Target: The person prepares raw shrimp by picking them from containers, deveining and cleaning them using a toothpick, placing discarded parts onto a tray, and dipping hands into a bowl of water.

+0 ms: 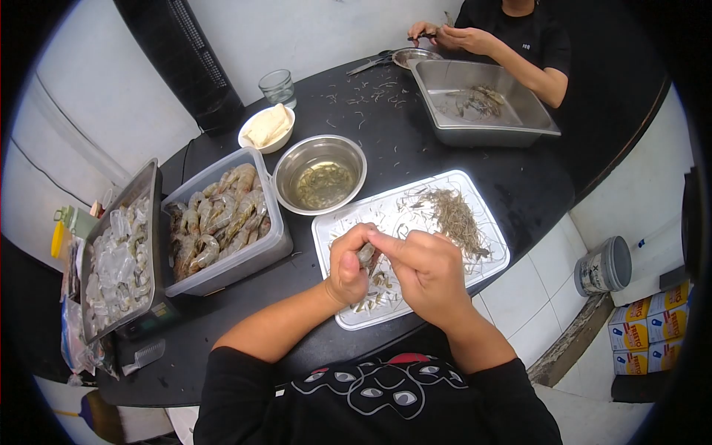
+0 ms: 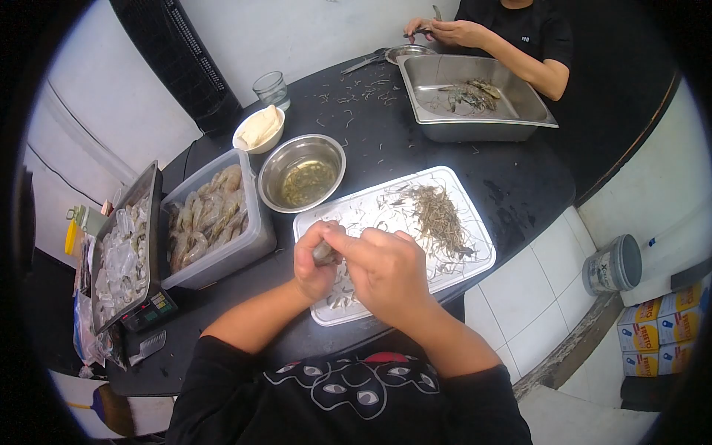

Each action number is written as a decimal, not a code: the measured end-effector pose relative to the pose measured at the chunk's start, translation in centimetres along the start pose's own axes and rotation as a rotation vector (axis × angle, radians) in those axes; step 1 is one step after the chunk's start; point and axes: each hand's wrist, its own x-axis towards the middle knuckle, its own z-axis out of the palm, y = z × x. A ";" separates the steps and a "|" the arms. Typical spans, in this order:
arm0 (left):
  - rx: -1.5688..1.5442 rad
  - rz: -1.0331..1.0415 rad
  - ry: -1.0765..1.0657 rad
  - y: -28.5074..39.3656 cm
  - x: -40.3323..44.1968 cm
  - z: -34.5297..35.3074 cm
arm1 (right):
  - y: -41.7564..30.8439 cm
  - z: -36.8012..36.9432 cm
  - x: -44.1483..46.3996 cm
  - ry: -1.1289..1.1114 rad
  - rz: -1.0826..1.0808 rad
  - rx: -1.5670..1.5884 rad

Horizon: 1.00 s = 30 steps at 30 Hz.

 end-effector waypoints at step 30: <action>-0.240 -0.178 0.091 -0.2 0.4 0.5 | -0.6 -1.7 1.2 -0.125 0.142 0.172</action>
